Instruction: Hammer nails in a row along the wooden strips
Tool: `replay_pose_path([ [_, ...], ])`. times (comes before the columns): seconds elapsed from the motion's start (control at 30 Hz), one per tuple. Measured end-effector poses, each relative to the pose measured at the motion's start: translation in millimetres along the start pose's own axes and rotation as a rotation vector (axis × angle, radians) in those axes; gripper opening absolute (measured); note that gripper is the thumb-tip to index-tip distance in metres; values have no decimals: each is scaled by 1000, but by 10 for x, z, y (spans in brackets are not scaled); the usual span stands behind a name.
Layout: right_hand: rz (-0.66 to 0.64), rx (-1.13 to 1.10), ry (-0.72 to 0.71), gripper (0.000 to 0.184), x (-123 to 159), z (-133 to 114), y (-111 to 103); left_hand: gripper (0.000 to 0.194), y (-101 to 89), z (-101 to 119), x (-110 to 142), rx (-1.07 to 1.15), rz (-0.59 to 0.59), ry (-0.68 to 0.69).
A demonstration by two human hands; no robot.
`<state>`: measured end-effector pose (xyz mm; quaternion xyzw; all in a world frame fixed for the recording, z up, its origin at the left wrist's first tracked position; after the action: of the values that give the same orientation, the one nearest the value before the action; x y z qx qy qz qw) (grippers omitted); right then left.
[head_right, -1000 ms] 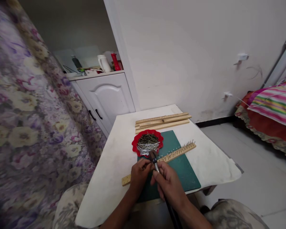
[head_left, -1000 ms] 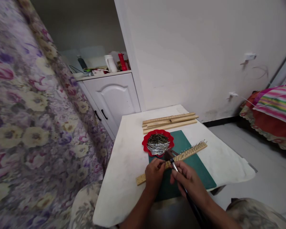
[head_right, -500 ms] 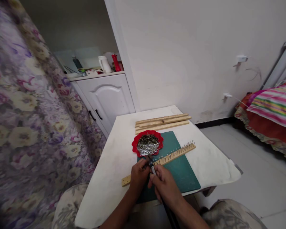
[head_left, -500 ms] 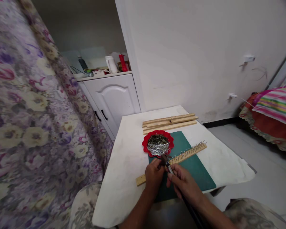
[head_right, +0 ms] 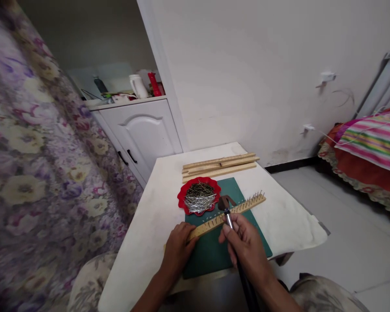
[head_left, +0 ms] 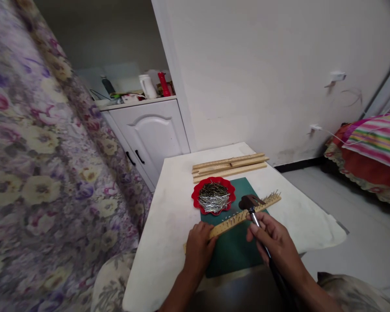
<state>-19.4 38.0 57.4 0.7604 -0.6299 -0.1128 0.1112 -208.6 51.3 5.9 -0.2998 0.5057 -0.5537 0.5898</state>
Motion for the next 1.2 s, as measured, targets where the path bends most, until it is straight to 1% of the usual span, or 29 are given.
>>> replay_pose_path([
  [0.1,13,6,5,19,10,-16,-25,20,43,56,-63,1,-17,13],
  [0.2,7,19,3,19,24,28,-14,19,76,127,-141,-11,-23,25],
  [0.3,2,33,4,19,39,73,-1,18,86,180,-166,-41,-22,45],
  [0.37,5,33,17,20,43,89,-1,17,55,203,-159,-57,-9,66],
  [0.47,15,22,18,20,28,71,-21,15,-76,226,-187,-33,43,101],
  [0.57,33,15,8,20,-3,40,-53,17,-234,238,-362,6,94,131],
  [0.67,52,7,10,21,-31,29,-67,20,-291,245,-690,-16,98,148],
  [0.73,62,4,22,22,-41,34,-61,20,-242,248,-932,-68,63,145],
  [0.8,63,4,38,23,-48,44,-41,19,-130,261,-1133,-164,-4,149],
  [0.9,62,-3,60,24,-58,58,-9,20,22,235,-1310,-312,-77,125],
  [1.03,64,2,54,24,-79,33,5,21,91,139,-1367,-369,-92,86],
  [1.2,45,-6,46,24,-103,38,16,21,105,55,-1351,-383,-97,86],
])
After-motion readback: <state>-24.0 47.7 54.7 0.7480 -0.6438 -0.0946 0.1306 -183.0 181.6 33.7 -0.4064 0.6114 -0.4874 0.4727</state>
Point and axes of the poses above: each hand's wrist, its own x-axis away from the middle knuckle, its own y-axis out of the palm, z = x × y, the point moved 9 cm from there along -x, towards the middle knuckle, and after that the axes turned 6 degrees about -x, right-handed, at the moved point
